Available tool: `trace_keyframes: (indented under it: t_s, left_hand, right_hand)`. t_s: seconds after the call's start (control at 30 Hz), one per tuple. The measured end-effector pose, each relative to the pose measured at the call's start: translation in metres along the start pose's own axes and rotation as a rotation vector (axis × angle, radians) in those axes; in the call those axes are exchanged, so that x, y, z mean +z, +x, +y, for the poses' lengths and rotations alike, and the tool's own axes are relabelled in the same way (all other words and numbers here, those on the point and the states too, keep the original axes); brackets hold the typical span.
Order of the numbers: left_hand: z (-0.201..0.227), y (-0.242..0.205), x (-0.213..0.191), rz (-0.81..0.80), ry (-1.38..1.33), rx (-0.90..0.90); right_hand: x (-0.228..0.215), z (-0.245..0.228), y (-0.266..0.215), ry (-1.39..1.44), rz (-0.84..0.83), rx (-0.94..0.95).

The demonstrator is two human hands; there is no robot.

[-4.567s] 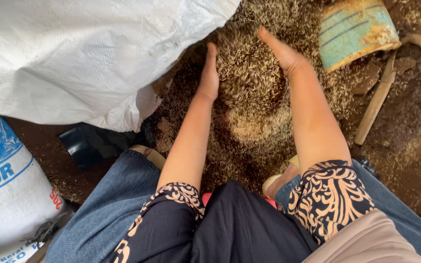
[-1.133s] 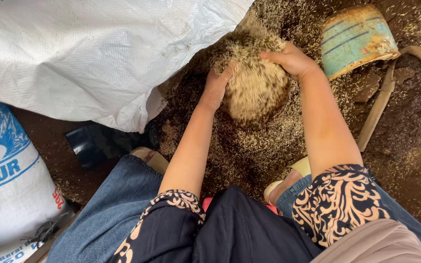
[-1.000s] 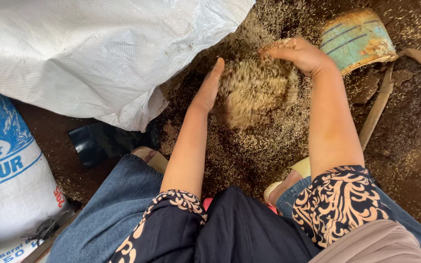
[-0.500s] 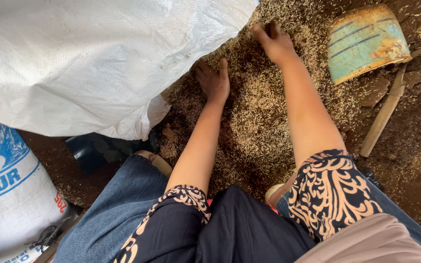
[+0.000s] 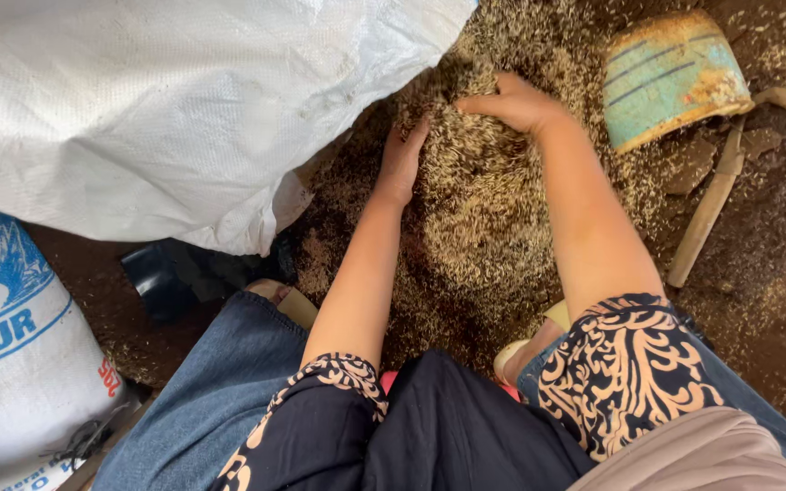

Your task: The person scoops grain from a large white sack onto the floor, spreads and mixes it by hand, then transfers portions into a black plastic bag. The person handles the sack, grain, and bag throughout the clip.

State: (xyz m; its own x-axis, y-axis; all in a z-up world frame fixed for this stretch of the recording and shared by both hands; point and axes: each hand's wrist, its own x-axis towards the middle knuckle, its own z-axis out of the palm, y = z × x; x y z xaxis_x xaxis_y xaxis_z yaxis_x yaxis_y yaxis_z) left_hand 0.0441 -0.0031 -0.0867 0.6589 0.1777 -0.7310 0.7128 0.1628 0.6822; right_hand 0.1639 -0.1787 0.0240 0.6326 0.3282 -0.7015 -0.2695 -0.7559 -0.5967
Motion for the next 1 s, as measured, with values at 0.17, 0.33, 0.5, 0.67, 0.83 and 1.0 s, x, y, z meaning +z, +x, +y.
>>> trace_keyframes:
  t_s: [0.17,0.33,0.5,0.67,0.83,1.0]
  left_hand:
    - [0.022,-0.042,-0.013,-0.197,-0.045,0.052]
    - [0.032,-0.101,-0.01,-0.302,0.478,0.336]
    - [0.001,-0.156,0.003,0.058,1.227,0.82]
    - [-0.037,-0.177,0.005,-0.024,1.397,0.677]
    - [-0.038,-0.142,0.01,0.185,1.561,0.687]
    - [-0.021,-0.101,0.001,0.129,1.022,0.532]
  right_hand:
    - [-0.016,-0.002,-0.057,0.022,-0.099,-0.15]
    - [-0.004,0.009,-0.093,-0.237,-0.091,-0.162]
    - [0.041,0.069,-0.129,-0.781,0.279,-0.801]
    - [0.074,0.113,-0.147,-1.074,0.371,-0.673]
    - [0.083,0.107,-0.11,-0.963,0.338,-0.561]
    - [0.056,0.07,-0.067,-0.712,0.28,-0.377]
